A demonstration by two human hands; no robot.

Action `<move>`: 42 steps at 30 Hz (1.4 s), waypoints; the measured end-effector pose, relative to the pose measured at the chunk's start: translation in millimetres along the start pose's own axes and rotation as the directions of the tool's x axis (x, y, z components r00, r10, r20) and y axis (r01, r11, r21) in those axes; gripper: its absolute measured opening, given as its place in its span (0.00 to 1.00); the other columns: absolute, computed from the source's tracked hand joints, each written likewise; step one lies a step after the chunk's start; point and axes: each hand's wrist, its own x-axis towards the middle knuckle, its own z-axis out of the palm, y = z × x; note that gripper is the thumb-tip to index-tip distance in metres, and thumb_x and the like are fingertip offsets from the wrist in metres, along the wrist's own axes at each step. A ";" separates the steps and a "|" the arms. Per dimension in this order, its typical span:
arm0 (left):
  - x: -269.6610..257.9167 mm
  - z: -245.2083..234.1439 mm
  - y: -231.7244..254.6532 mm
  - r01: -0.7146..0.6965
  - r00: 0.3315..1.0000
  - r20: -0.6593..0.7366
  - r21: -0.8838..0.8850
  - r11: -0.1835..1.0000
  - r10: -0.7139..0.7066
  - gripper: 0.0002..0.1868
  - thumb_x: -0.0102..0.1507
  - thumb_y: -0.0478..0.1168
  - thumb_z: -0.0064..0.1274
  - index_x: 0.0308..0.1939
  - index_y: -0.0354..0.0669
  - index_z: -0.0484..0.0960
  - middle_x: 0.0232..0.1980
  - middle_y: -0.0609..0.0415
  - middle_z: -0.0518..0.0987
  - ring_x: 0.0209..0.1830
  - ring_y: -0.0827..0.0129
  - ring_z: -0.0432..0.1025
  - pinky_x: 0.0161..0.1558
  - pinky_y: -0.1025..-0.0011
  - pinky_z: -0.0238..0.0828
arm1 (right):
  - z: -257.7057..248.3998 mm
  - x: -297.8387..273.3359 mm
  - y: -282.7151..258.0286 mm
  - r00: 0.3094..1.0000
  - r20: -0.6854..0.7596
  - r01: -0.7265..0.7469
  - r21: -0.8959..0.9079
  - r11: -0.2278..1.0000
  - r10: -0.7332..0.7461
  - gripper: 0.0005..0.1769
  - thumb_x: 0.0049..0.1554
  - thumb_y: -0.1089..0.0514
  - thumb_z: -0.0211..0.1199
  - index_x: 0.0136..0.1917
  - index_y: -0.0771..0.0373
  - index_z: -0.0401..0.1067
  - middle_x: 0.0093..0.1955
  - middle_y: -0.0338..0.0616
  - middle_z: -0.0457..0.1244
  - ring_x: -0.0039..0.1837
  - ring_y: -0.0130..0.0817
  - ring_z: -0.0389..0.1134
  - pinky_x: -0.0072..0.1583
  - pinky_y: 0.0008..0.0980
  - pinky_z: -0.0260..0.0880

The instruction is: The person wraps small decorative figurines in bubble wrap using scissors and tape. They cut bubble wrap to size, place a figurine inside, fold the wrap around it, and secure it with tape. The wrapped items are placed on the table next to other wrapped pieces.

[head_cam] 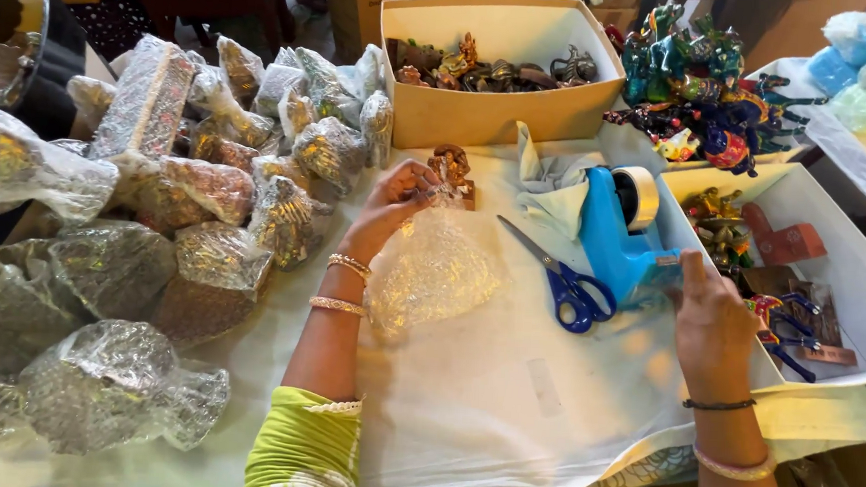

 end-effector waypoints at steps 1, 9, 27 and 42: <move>-0.1 0.7 6.5 -0.005 1.000 -0.002 0.002 1.000 0.005 0.11 0.65 0.28 0.59 0.49 0.40 0.77 0.42 0.63 0.75 0.43 0.81 0.69 0.46 0.80 0.68 | -20.0 1.5 -10.0 1.000 -0.005 0.002 0.001 1.000 -0.002 0.21 0.63 0.58 0.64 0.68 0.51 0.63 0.52 0.40 0.66 0.54 0.45 0.69 0.44 0.49 0.70; 5.9 14.5 25.8 -0.023 0.980 0.192 -0.153 0.988 0.053 0.14 0.65 0.27 0.57 0.54 0.38 0.75 0.49 0.61 0.76 0.49 0.78 0.70 0.53 0.77 0.71 | -138.9 54.2 -94.1 0.902 -0.339 0.374 0.302 0.877 -0.268 0.28 0.59 0.47 0.71 0.65 0.59 0.65 0.60 0.49 0.65 0.61 0.49 0.67 0.61 0.45 0.70; 6.6 1.2 50.2 0.047 0.994 0.061 0.471 0.881 -0.085 0.09 0.60 0.29 0.65 0.42 0.34 0.82 0.31 0.62 0.72 0.32 0.80 0.64 0.36 0.78 0.67 | 49.9 156.6 -191.9 0.855 0.220 -0.046 0.934 0.355 -0.470 0.16 0.67 0.50 0.60 0.44 0.65 0.71 0.32 0.33 0.52 0.37 0.22 0.50 0.38 0.28 0.55; 8.5 21.8 59.8 -0.043 0.998 0.058 0.543 0.839 0.014 0.12 0.60 0.27 0.61 0.47 0.38 0.81 0.31 0.58 0.75 0.32 0.79 0.66 0.36 0.77 0.67 | 22.4 151.2 -194.7 0.845 -0.089 0.232 0.949 0.212 -0.527 0.30 0.55 0.48 0.72 0.65 0.63 0.66 0.58 0.45 0.64 0.58 0.29 0.64 0.55 0.31 0.67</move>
